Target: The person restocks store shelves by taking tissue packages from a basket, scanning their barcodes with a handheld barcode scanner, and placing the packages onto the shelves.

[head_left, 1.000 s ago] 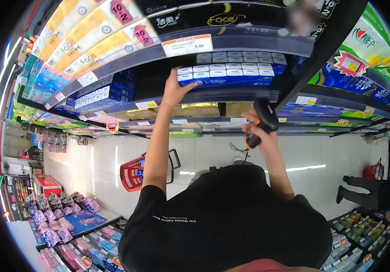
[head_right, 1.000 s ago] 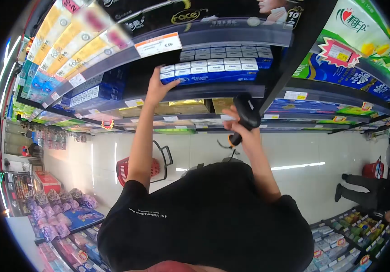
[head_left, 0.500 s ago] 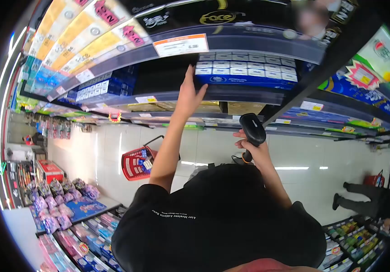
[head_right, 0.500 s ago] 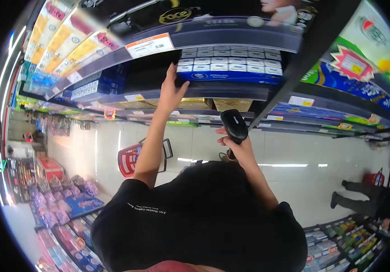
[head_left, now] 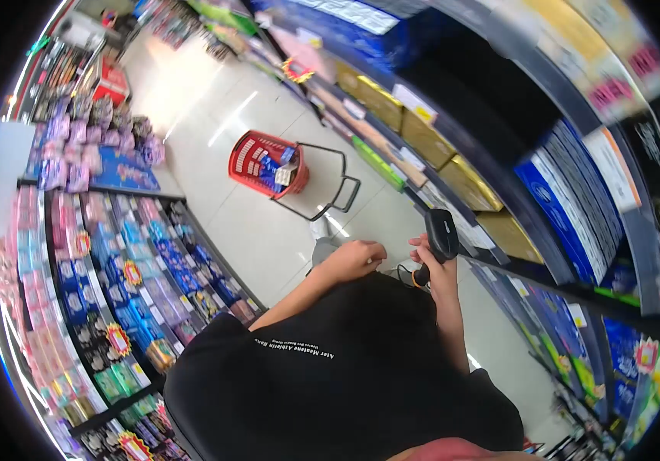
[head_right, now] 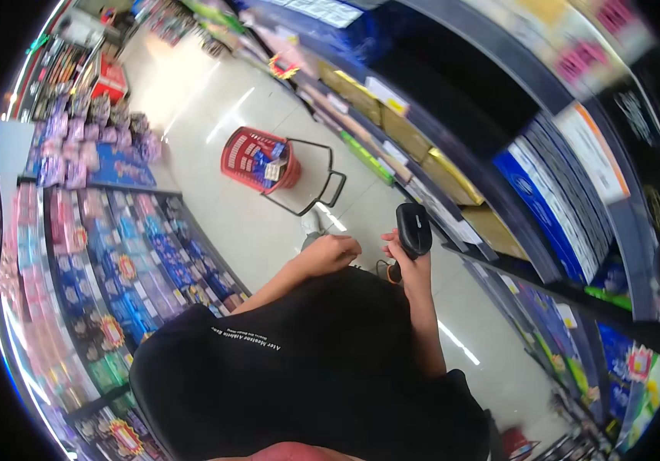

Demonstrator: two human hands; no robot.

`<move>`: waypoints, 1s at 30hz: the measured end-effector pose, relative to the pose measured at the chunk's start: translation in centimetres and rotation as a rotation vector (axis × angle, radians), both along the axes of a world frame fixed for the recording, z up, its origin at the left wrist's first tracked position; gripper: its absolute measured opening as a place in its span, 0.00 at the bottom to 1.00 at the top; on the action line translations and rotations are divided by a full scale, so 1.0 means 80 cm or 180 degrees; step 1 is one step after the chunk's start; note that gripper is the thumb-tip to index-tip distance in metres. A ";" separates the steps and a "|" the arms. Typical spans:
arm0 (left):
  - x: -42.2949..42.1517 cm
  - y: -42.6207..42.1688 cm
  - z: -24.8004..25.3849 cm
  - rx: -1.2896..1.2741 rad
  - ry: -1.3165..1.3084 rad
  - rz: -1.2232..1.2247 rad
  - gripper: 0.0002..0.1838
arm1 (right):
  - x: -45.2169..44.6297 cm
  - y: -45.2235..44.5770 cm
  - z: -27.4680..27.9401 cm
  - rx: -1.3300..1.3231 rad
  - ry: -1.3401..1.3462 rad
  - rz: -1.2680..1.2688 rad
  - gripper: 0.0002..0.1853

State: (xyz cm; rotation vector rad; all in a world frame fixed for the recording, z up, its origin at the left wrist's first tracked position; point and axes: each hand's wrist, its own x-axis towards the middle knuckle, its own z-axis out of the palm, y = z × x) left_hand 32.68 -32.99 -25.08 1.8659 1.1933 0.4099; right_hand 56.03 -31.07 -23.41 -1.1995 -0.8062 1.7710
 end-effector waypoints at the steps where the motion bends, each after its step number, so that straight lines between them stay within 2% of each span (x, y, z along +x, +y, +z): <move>1: -0.017 0.003 -0.009 0.0076 -0.0224 0.0094 0.07 | -0.019 0.005 -0.001 -0.0022 -0.0069 0.0098 0.17; 5: -0.099 0.039 -0.008 0.0126 -0.0320 0.0523 0.07 | -0.105 0.031 -0.002 0.0026 -0.0383 0.0280 0.18; 8: -0.178 0.062 -0.051 -0.0115 -0.0790 0.0970 0.07 | -0.179 0.047 -0.001 0.0018 -0.0500 0.0273 0.18; 12: -0.301 0.085 -0.152 -0.0343 -0.0295 0.1406 0.07 | -0.275 0.050 -0.016 -0.0338 -0.0727 0.0459 0.19; 14: -0.365 0.094 -0.235 -0.0499 -0.0245 0.1690 0.07 | -0.318 0.046 -0.028 -0.0623 -0.0860 0.0712 0.19; 16: -0.426 0.102 -0.305 -0.0561 -0.0268 0.1923 0.09 | -0.353 0.036 -0.042 -0.0563 -0.0749 0.0725 0.18; 18: -0.479 0.115 -0.384 -0.0675 -0.0142 0.2200 0.10 | -0.380 0.027 -0.036 -0.0886 -0.0986 0.0812 0.18; 21: -0.549 0.155 -0.461 -0.0928 0.0176 0.2428 0.13 | -0.401 0.014 -0.031 -0.1064 -0.1507 0.1171 0.15; 22: -0.566 0.168 -0.496 -0.1033 0.0257 0.2505 0.14 | -0.413 0.023 -0.017 -0.1234 -0.1624 0.1317 0.11; 24: -0.593 0.200 -0.530 -0.1175 0.0202 0.2718 0.20 | -0.401 0.002 -0.039 -0.1435 -0.1886 0.1343 0.12; 25: -0.606 0.216 -0.572 -0.1133 0.0377 0.2841 0.24 | -0.399 0.002 -0.052 -0.1455 -0.1950 0.1256 0.12; 27: -0.619 0.220 -0.645 -0.1222 0.0623 0.2861 0.30 | -0.391 -0.007 -0.058 -0.1001 -0.2566 0.1571 0.15; 28: -0.617 0.234 -0.666 -0.1285 0.0699 0.2811 0.34 | -0.390 -0.006 -0.058 -0.1021 -0.2695 0.1508 0.15; 30: -0.599 0.255 -0.670 -0.1310 0.1376 0.3034 0.35 | -0.401 0.001 -0.067 -0.1451 -0.3011 0.1601 0.19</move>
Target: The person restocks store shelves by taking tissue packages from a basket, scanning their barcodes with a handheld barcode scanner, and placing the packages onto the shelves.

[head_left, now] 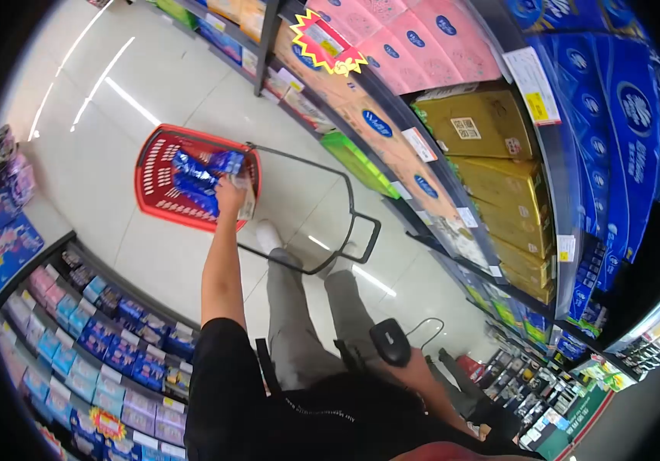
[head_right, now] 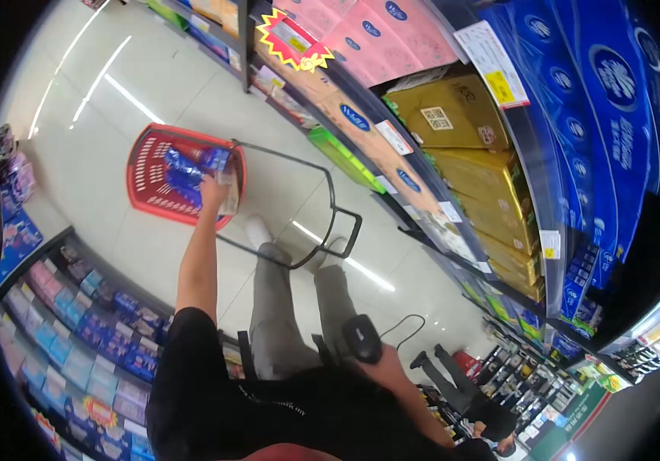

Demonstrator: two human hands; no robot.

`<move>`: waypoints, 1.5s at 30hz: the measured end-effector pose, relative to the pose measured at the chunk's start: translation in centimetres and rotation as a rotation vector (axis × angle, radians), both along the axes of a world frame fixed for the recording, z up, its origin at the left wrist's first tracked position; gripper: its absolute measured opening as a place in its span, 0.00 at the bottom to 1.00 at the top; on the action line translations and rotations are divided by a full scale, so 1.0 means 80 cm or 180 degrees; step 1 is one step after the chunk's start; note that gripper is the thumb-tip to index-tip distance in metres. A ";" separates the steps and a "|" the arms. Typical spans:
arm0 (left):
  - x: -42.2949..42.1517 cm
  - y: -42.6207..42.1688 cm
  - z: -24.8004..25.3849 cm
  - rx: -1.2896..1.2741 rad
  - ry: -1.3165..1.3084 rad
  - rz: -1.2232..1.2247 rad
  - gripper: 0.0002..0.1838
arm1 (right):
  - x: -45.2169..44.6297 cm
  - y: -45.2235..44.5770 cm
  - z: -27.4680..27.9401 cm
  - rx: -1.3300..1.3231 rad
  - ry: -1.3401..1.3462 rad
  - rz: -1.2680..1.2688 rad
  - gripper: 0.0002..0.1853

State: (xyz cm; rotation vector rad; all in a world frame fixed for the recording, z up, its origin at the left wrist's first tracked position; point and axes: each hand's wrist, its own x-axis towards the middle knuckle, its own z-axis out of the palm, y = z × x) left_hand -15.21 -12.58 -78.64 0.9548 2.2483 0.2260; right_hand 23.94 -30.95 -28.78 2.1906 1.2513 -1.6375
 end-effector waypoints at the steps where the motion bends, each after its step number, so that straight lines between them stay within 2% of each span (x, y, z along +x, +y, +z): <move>1: 0.006 0.015 0.032 -0.0137 0.0283 -0.0127 0.36 | -0.004 0.003 -0.007 -0.0125 -0.0013 -0.0117 0.22; 2: 0.014 0.029 0.056 -0.0282 0.0585 -0.0248 0.36 | -0.006 0.006 -0.014 -0.0116 -0.0054 -0.0110 0.22; 3: 0.013 0.033 0.039 -0.0120 0.0956 -0.0441 0.35 | -0.008 0.007 -0.022 -0.0142 -0.0039 -0.0095 0.22; 6: 0.009 0.058 0.007 0.0159 0.0777 -0.0227 0.33 | -0.006 0.002 -0.058 -0.0227 0.0018 -0.0065 0.23; 10: -0.003 0.076 -0.017 0.0386 0.0736 -0.0709 0.33 | -0.006 0.004 -0.084 -0.0590 0.0030 -0.0096 0.24; 12: -0.013 0.077 -0.029 0.0222 0.0692 -0.0846 0.34 | -0.008 0.015 -0.098 -0.0805 0.0060 -0.0073 0.24; 14: -0.019 0.091 -0.037 0.0161 0.0613 -0.1039 0.35 | -0.012 0.020 -0.107 -0.0655 0.0172 -0.0142 0.20; 16: -0.034 0.092 -0.044 -0.0404 0.0477 -0.1233 0.37 | 0.004 -0.003 -0.121 -0.0723 0.0112 -0.0290 0.20; 18: -0.046 0.087 -0.055 -0.0389 0.0385 -0.1194 0.39 | 0.019 -0.032 -0.130 -0.0934 -0.0148 0.0263 0.22; 19: -0.052 0.084 -0.059 -0.0317 0.0384 -0.1088 0.38 | -0.005 -0.006 -0.121 -0.0804 0.0036 -0.0052 0.28; 20: -0.057 0.082 -0.061 -0.0236 0.0387 -0.0975 0.37 | -0.008 0.000 -0.122 -0.0845 0.0047 -0.0071 0.28; 24: -0.078 0.043 -0.025 -0.0556 0.0441 -0.0771 0.29 | 0.003 -0.025 -0.107 -0.0688 -0.0528 0.0419 0.30; 26: -0.091 0.008 0.002 -0.0748 0.0491 -0.0647 0.29 | -0.012 0.010 -0.094 -0.0584 0.0149 0.0129 0.28; 29: -0.100 -0.036 0.050 -0.0347 0.0350 0.0390 0.35 | -0.027 0.044 -0.067 -0.0416 0.0282 0.0144 0.26; 30: -0.110 -0.061 0.036 -0.0329 0.0358 0.0339 0.35 | -0.032 0.050 -0.058 -0.0222 0.0313 0.0192 0.23; 32: -0.127 -0.125 0.011 0.0644 -0.0122 0.1211 0.31 | -0.057 0.085 -0.011 0.0023 0.0124 0.0422 0.20; 33: -0.128 -0.139 0.031 0.0607 -0.1225 0.2115 0.23 | -0.051 0.085 -0.002 -0.0014 0.0146 0.0376 0.20; 34: -0.123 -0.150 0.061 0.0599 -0.1189 0.2090 0.23 | -0.040 0.087 0.005 -0.0394 0.0620 0.0529 0.21; 35: -0.112 -0.162 0.099 0.0597 -0.1631 0.2706 0.20 | -0.031 0.091 0.008 -0.0747 0.1112 0.0710 0.21; 36: -0.101 -0.171 0.133 0.0613 -0.2083 0.3316 0.17 | -0.027 0.098 0.014 -0.0717 0.1169 0.0724 0.21; 38: -0.081 -0.205 0.175 0.0568 -0.2350 0.3368 0.27 | -0.017 0.101 0.033 -0.0550 0.1710 0.1896 0.23; 40: -0.045 -0.230 0.242 0.0612 -0.2607 0.3319 0.32 | 0.006 0.088 0.040 -0.0495 0.1773 0.2053 0.24; 42: -0.016 -0.276 0.259 0.0547 -0.2922 0.3398 0.31 | 0.028 0.093 0.054 -0.0256 0.1751 0.2317 0.23; 43: -0.001 -0.302 0.263 0.0648 -0.3273 0.3613 0.29 | 0.041 0.094 0.066 -0.0260 0.1785 0.2182 0.23; 44: 0.023 -0.312 0.290 0.0688 -0.3253 0.3606 0.29 | 0.060 0.091 0.073 -0.0233 0.1813 0.2200 0.23; 45: 0.054 -0.319 0.325 0.1153 -0.3552 0.3954 0.28 | 0.079 0.088 0.079 -0.0013 0.1859 0.2174 0.22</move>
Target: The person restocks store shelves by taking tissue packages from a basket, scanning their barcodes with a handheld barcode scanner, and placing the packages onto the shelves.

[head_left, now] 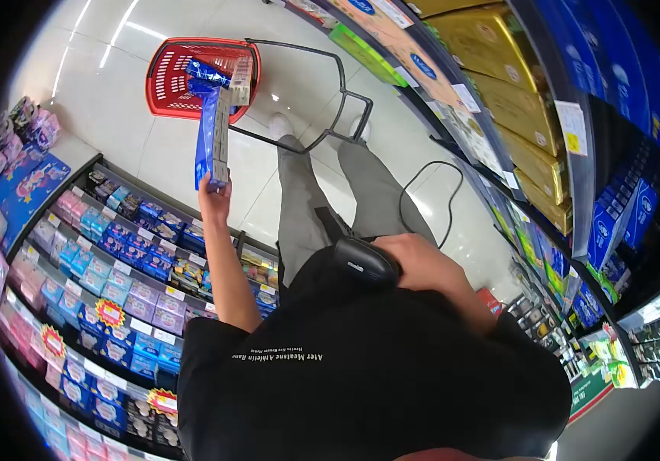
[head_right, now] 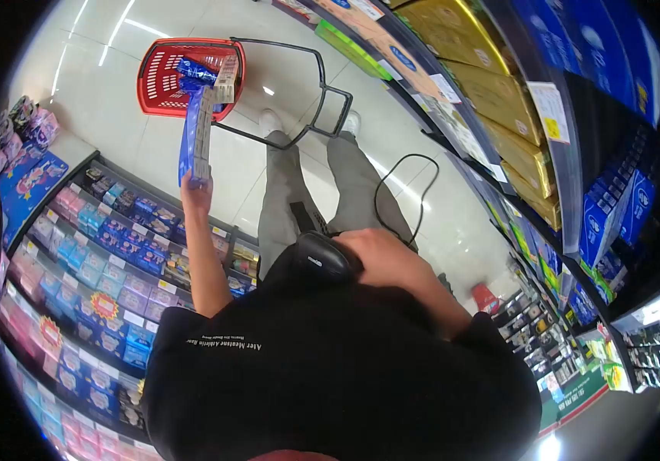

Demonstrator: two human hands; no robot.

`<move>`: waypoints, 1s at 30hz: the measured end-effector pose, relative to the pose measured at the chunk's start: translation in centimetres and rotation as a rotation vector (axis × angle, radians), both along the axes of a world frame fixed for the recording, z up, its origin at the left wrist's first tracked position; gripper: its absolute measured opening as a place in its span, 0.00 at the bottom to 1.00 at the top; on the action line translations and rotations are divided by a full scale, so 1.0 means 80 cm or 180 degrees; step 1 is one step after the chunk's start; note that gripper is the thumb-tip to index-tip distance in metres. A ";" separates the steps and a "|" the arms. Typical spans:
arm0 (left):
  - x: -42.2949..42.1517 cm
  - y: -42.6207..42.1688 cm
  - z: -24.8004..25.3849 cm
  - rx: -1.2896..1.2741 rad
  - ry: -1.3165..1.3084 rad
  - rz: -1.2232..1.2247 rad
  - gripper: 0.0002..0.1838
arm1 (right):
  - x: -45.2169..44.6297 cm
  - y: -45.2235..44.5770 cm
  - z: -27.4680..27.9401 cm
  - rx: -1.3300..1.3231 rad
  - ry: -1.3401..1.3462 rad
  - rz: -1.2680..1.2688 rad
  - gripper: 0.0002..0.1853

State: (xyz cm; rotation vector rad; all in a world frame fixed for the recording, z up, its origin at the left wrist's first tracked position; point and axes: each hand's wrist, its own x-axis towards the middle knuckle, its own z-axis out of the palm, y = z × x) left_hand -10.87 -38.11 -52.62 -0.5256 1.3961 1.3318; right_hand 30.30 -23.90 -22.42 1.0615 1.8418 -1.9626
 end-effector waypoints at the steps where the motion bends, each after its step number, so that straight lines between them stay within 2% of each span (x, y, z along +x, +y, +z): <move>1: 0.030 -0.004 0.032 0.0335 -0.0129 0.0528 0.26 | 0.017 -0.001 0.005 0.0177 0.0125 -0.0078 0.22; 3: 0.084 -0.013 0.079 0.0445 -0.0099 0.0781 0.25 | 0.047 0.010 0.021 0.0225 0.0241 -0.0121 0.22; 5: 0.126 -0.022 0.114 0.1108 -0.0476 0.0978 0.23 | 0.078 0.014 0.028 0.0237 0.0347 -0.0183 0.22; 8: 0.186 -0.012 0.180 0.1559 -0.0494 0.1259 0.23 | 0.122 0.010 0.017 0.1014 0.0514 -0.0148 0.18; 9: 0.202 -0.003 0.205 0.1619 -0.0450 0.1258 0.23 | 0.131 0.015 0.025 0.1061 0.0570 -0.0138 0.18; 11: 0.230 0.005 0.251 0.2244 -0.0378 0.1467 0.24 | 0.148 0.024 0.046 0.0940 0.0574 0.0026 0.19; 13: 0.242 0.000 0.280 0.2591 -0.0043 0.0899 0.33 | 0.162 0.026 0.046 0.0983 0.0790 0.0053 0.20; 15: 0.244 -0.020 0.293 0.2803 -0.0088 0.0218 0.41 | 0.165 0.027 0.054 0.0985 0.1085 -0.0137 0.22; 16: 0.236 -0.030 0.290 0.2904 -0.0074 -0.0408 0.48 | 0.163 0.025 0.055 0.1185 0.1125 -0.0235 0.23; 17: 0.243 -0.016 0.320 0.2998 0.0062 -0.1068 0.52 | 0.163 0.027 0.055 0.1252 0.1199 -0.0198 0.23; 19: 0.263 0.011 0.356 0.3271 -0.0244 -0.1095 0.54 | 0.160 0.025 0.059 0.1343 0.1146 -0.0500 0.23; 20: 0.260 0.010 0.334 0.2975 -0.0260 -0.0933 0.53 | 0.152 0.016 0.079 0.1890 0.0962 -0.0801 0.23; 21: 0.259 0.013 0.312 0.2694 -0.0295 -0.0773 0.53 | 0.165 -0.013 0.009 0.2264 0.0594 -0.1497 0.28; 22: 0.274 0.029 0.316 0.1972 0.0218 -0.0558 0.47 | 0.143 -0.001 0.023 0.1676 0.0988 -0.1544 0.25; 23: 0.283 0.055 0.328 0.1877 0.0380 -0.0944 0.40 | 0.116 0.013 0.043 0.1094 0.1372 -0.1546 0.23; 25: 0.286 0.077 0.320 0.2194 0.0367 -0.1411 0.45 | 0.093 0.016 0.069 0.1104 0.1454 -0.1524 0.22; 27: 0.289 0.088 0.336 0.2530 0.0124 -0.1406 0.42 | 0.078 0.010 0.088 0.1747 0.1017 -0.1593 0.22; 30: 0.268 0.087 0.342 0.2623 0.0061 -0.1387 0.40 | 0.069 -0.003 0.092 0.1936 0.0903 -0.1538 0.28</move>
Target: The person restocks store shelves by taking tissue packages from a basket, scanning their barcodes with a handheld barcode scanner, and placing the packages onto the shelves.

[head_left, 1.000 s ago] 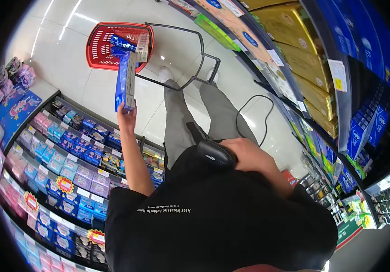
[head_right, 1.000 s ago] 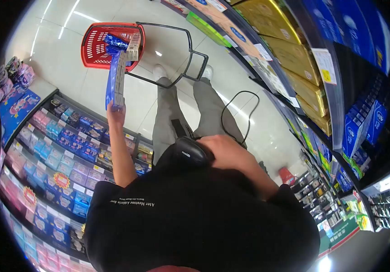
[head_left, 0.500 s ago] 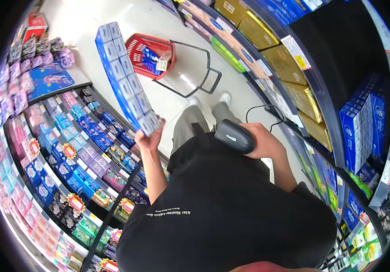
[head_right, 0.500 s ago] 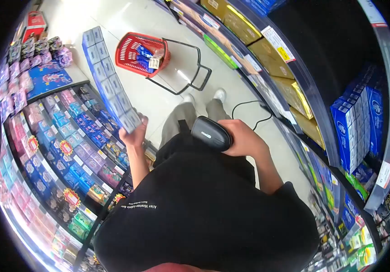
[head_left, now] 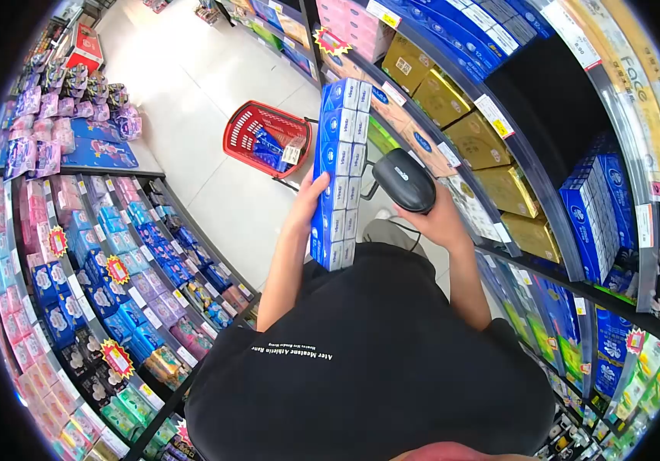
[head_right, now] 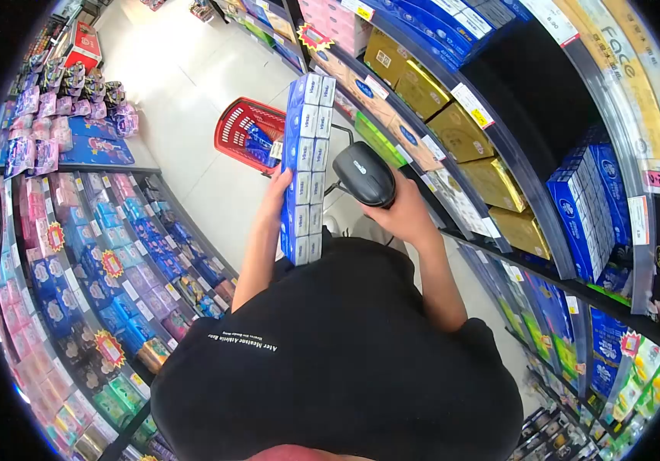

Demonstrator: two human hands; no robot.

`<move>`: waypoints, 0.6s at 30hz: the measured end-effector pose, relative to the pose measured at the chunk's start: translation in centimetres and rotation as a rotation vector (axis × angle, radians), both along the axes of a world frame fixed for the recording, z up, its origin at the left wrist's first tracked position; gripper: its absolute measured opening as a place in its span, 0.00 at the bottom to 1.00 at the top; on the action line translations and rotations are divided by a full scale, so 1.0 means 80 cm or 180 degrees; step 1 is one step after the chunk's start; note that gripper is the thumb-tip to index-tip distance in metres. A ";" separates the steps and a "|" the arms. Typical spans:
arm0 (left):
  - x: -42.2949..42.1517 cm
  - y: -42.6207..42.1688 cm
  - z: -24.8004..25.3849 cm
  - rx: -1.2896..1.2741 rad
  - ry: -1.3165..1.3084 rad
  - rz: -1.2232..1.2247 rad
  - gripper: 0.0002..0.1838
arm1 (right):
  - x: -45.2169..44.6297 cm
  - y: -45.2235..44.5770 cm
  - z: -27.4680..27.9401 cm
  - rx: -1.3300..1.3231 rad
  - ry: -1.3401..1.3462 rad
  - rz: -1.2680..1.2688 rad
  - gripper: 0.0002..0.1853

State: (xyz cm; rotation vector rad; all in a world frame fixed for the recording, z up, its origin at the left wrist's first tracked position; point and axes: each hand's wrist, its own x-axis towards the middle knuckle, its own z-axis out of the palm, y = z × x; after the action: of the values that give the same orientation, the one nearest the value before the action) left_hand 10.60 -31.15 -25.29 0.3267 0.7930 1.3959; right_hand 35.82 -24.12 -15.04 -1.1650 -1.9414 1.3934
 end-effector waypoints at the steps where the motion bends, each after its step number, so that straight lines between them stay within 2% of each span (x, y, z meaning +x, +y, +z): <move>1: -0.010 0.002 0.002 -0.0064 0.0564 0.0033 0.39 | -0.004 -0.006 0.001 0.0058 -0.0002 -0.0023 0.30; 3: -0.021 0.000 0.026 -0.0331 0.1466 0.0157 0.35 | -0.005 -0.027 -0.006 -0.0150 -0.0018 -0.0052 0.31; 5: -0.038 -0.003 0.023 -0.0388 0.1603 0.0025 0.33 | -0.006 -0.048 -0.010 -0.0149 -0.0125 -0.0049 0.30; 7: -0.048 -0.006 0.003 -0.0260 0.0919 0.0010 0.31 | -0.008 -0.070 -0.016 -0.0377 0.0014 -0.0079 0.29; 9: -0.042 -0.008 0.007 -0.0071 -0.0222 0.0065 0.28 | -0.012 -0.089 -0.013 -0.0553 -0.0040 -0.0224 0.28; 11: -0.042 -0.007 -0.001 -0.0129 -0.0684 0.0391 0.32 | -0.015 -0.105 -0.011 -0.0463 -0.0093 -0.0281 0.27; 13: -0.051 -0.007 -0.015 -0.0218 -0.0799 0.0639 0.20 | -0.018 -0.118 -0.006 -0.0818 0.0109 -0.0458 0.23; 18: -0.062 -0.013 -0.030 -0.0072 -0.1272 0.1068 0.21 | -0.023 -0.134 -0.002 -0.0733 0.0243 -0.0542 0.21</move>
State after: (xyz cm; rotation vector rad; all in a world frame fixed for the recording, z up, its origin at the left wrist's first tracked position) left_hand 5.63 -32.17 -27.71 -0.1112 0.5453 1.6947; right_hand 33.94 -34.87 -15.22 -1.3264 -1.6207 1.5743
